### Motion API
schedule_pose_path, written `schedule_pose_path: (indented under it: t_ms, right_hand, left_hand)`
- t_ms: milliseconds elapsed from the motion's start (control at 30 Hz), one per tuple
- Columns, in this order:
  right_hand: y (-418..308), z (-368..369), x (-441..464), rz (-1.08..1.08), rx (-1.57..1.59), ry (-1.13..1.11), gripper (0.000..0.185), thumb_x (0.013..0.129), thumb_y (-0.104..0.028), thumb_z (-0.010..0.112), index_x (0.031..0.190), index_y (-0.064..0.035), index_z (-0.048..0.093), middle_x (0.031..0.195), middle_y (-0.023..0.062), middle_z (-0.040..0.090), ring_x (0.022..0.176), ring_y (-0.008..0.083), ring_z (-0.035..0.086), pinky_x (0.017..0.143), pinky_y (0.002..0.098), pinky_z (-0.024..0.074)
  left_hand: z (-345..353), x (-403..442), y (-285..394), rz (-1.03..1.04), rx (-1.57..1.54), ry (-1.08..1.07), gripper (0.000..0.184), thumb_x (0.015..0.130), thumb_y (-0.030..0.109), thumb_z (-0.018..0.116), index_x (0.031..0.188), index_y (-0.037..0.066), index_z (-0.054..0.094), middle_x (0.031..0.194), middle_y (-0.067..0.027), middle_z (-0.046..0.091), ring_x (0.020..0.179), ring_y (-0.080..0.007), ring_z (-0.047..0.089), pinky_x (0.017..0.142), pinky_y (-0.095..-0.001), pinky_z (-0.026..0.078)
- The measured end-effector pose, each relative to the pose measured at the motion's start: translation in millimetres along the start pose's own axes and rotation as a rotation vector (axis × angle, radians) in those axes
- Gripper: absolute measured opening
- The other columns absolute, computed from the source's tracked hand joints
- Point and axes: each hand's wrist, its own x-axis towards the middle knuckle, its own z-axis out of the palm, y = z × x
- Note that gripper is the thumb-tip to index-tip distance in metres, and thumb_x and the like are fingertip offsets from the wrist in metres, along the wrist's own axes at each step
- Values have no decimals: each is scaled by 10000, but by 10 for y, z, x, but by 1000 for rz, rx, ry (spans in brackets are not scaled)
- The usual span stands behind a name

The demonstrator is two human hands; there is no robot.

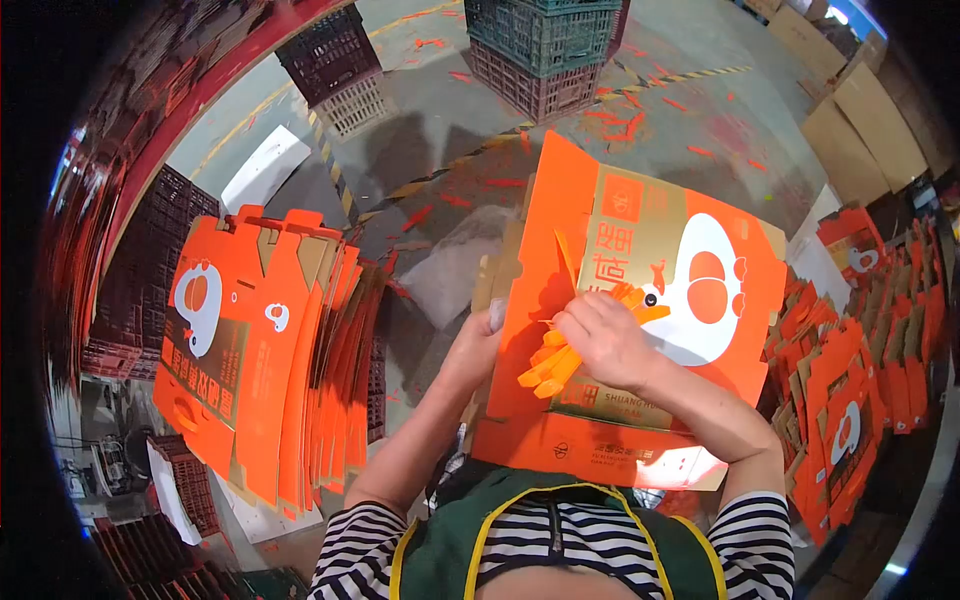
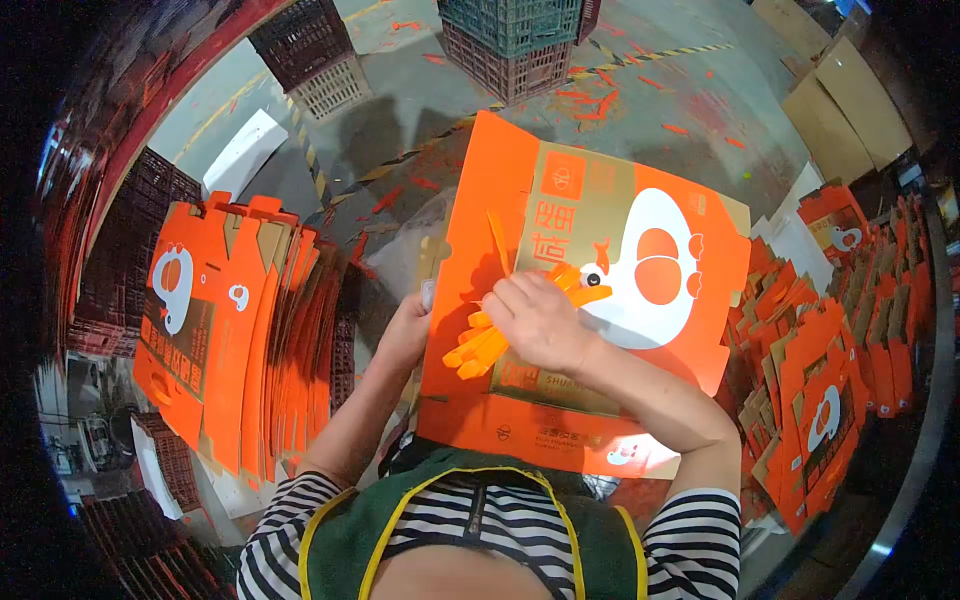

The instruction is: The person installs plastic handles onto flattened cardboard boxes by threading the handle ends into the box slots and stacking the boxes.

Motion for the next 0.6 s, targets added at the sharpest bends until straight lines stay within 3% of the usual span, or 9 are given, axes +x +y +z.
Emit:
schedule_pose_path:
  t_ms: [200,333,400,467,500,600]
  right_hand:
    - [-50,105,40,-79,-44,-55,111,668,-133,535,730,-59,482,706,67,444,688,211,492,605,318,412]
    - [-50,90,68,-104,-68,-75,123,671,-138,537,755,-57,502,721,65,457,698,206,501,616,316,417]
    - [-63,38,106,-121,-51,-56,158,677,-136,538,804,-43,522,744,65,472,725,211,511,631,316,426]
    - [-17,-25,140,-94,-74,-56,194,683,-134,541,848,-34,530,764,65,482,752,213,518,648,318,434]
    - [-8,-25,136,-73,-87,-92,178,684,-137,545,835,-44,522,761,64,478,749,213,510,649,320,432]
    - [-83,32,128,-39,-51,-205,159,684,-137,548,816,-54,514,756,62,477,735,213,505,643,322,429]
  left_hand:
    - [9,-11,0,42,27,-65,190,896,145,564,1036,28,618,969,17,623,864,-52,563,735,-220,475]
    - [122,-52,71,167,-134,34,171,884,99,568,1031,26,616,969,18,621,874,-68,572,758,-232,473]
    - [64,-125,71,127,-91,99,163,896,114,546,1011,22,617,941,21,622,858,-69,573,754,-233,469]
    - [2,-124,8,186,-54,135,163,912,151,522,971,35,621,857,36,605,766,-48,552,672,-221,454]
    - [-54,-155,-33,15,-131,186,180,921,188,511,943,40,610,764,59,551,672,-27,492,591,-219,414]
    - [142,-362,313,-24,54,181,177,914,208,526,916,45,596,719,71,499,629,-13,442,544,-207,369]
